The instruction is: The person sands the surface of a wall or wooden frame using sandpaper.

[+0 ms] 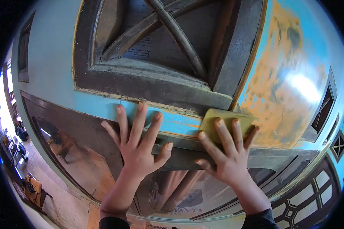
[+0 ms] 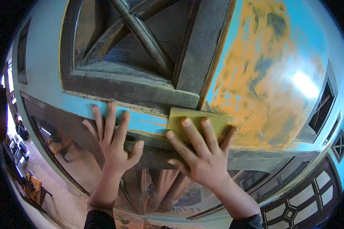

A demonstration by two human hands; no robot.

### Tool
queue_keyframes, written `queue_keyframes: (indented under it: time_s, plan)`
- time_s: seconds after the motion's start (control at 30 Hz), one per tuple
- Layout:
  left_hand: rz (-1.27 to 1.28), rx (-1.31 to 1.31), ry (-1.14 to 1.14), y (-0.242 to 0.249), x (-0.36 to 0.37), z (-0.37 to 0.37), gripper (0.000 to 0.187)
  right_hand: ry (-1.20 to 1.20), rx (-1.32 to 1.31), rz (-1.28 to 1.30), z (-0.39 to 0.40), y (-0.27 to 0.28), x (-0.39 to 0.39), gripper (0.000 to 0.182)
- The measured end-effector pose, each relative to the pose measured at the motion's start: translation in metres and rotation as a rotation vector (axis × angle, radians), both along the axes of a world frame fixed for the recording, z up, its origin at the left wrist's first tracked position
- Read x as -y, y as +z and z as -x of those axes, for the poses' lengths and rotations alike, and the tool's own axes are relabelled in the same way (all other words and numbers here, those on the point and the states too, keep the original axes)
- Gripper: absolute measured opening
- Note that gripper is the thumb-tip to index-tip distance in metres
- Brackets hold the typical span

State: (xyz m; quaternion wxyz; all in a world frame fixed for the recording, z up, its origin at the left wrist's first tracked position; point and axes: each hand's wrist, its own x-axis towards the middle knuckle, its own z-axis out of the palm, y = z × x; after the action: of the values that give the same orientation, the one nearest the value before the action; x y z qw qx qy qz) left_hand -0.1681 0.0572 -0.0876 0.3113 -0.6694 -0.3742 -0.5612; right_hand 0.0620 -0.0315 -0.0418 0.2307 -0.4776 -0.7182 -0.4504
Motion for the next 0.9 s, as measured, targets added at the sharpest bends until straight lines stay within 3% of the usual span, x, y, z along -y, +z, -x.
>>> queue_keyframes:
  time_s: [0.1, 0.33, 0.9]
  plan:
    - [-0.028, 0.084, -0.08, -0.003, -0.01, 0.004, 0.056, 0.002, 0.034, -0.003, 0.007, 0.003, -0.004, 0.06]
    - [-0.092, 0.002, 0.016, -0.006, -0.014, -0.001, 0.06, -0.004, -0.128, 0.037, 0.018, -0.002, 0.001, 0.059]
    - [-0.101, -0.01, 0.0, -0.008, -0.015, 0.003, 0.06, -0.006, -0.152, 0.009, 0.021, -0.015, -0.001, 0.058]
